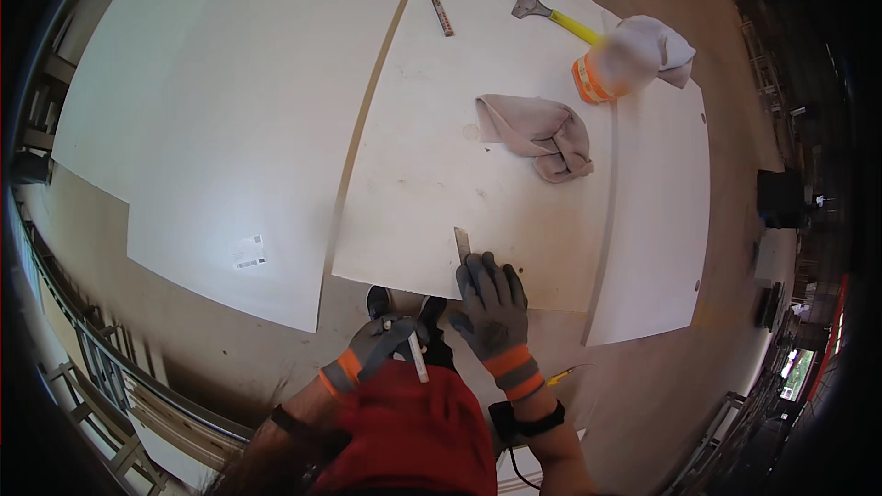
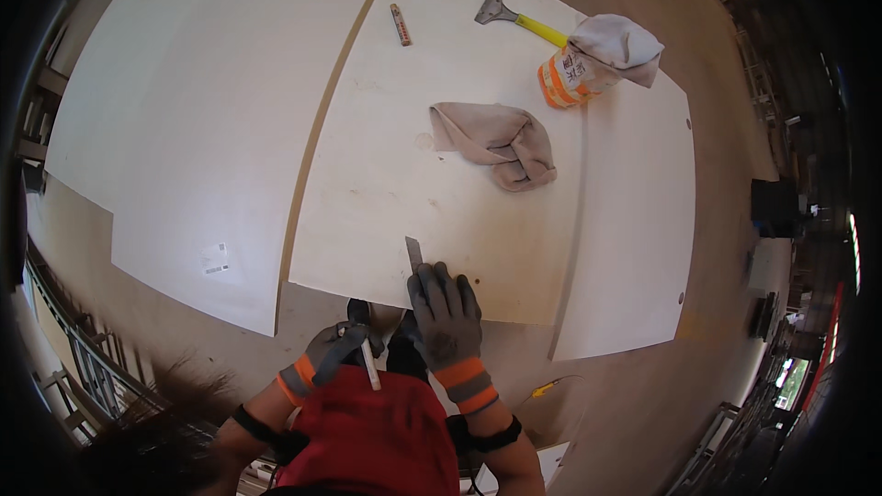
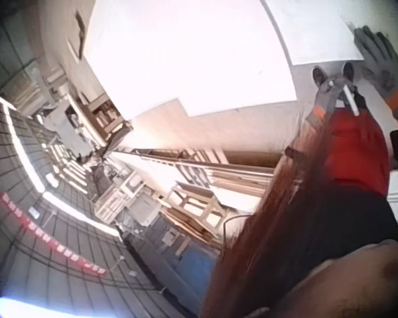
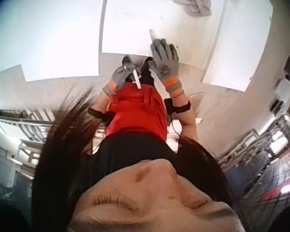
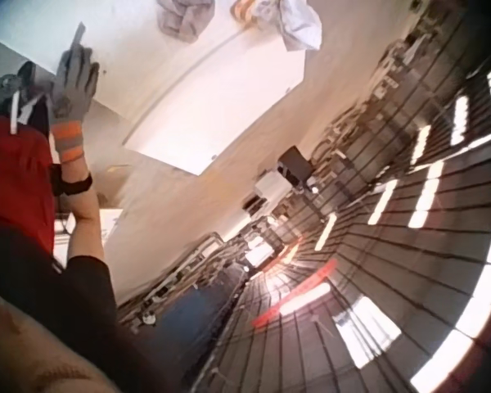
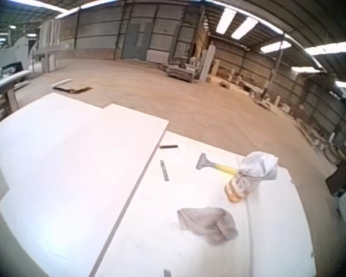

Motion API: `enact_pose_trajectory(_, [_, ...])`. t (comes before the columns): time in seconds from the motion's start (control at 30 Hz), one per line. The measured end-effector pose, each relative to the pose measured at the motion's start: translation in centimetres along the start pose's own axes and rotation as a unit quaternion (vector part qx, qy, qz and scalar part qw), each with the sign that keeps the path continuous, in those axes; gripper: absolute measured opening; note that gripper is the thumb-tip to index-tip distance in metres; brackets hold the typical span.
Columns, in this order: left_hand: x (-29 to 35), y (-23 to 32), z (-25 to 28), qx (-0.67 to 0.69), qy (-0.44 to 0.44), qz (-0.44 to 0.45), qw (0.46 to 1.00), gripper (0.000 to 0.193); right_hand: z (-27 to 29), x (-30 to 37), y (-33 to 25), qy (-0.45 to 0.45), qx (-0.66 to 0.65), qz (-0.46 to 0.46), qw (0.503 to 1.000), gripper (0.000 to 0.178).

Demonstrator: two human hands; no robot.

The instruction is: Cleaning white furniture panels using a scraper and cloth with liquid cleaning agent.

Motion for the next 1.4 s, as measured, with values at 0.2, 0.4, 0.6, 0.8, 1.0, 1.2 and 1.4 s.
enact_pose_trajectory(0.2, [-0.6,0.5,-0.9,-0.035,-0.022,0.029,0.999,0.046,-0.5,2.3,2.5,0.201,-0.027,0.071,0.977,0.025])
enact_pose_trajectory(0.4, [-4.1,0.8,-4.9,-0.068,-0.037,-0.111,0.991,0.063,-0.1,4.2,3.2,0.288,-0.071,0.062,0.953,0.019])
enact_pose_trajectory(0.6, [-2.9,0.2,-8.3,-0.054,0.017,-0.101,0.993,0.037,-4.6,11.2,5.9,0.213,-0.718,-0.37,0.549,0.024])
enact_pose_trajectory(0.8, [-2.9,-2.4,-11.3,-0.102,-0.001,-0.072,0.992,0.028,-9.8,16.9,6.4,0.203,-0.739,-0.387,0.513,0.017])
enact_pose_trajectory(1.0, [-3.8,-2.3,-11.5,-0.388,0.062,-0.242,0.887,0.028,-4.6,16.3,9.2,0.199,-0.667,-0.328,0.639,0.022])
enact_pose_trajectory(1.2, [-4.0,-3.6,-15.3,-0.77,0.109,-0.228,0.586,0.035,-3.3,12.8,8.1,0.145,-0.447,-0.151,0.87,0.029])
enact_pose_trajectory(1.4, [-3.7,-3.7,-14.9,-0.761,0.078,-0.162,0.623,0.037,-6.0,12.0,7.9,0.087,-0.49,-0.267,0.825,0.034])
Point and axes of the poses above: each hand's wrist, its own x-axis away from the middle knuckle, its own z-axis out of the back of the hand, y = z × x, the point moved 6 cm from there along -x, towards the middle knuckle, and after that the axes turned 10 degrees about -x, right-handed, at the moved point
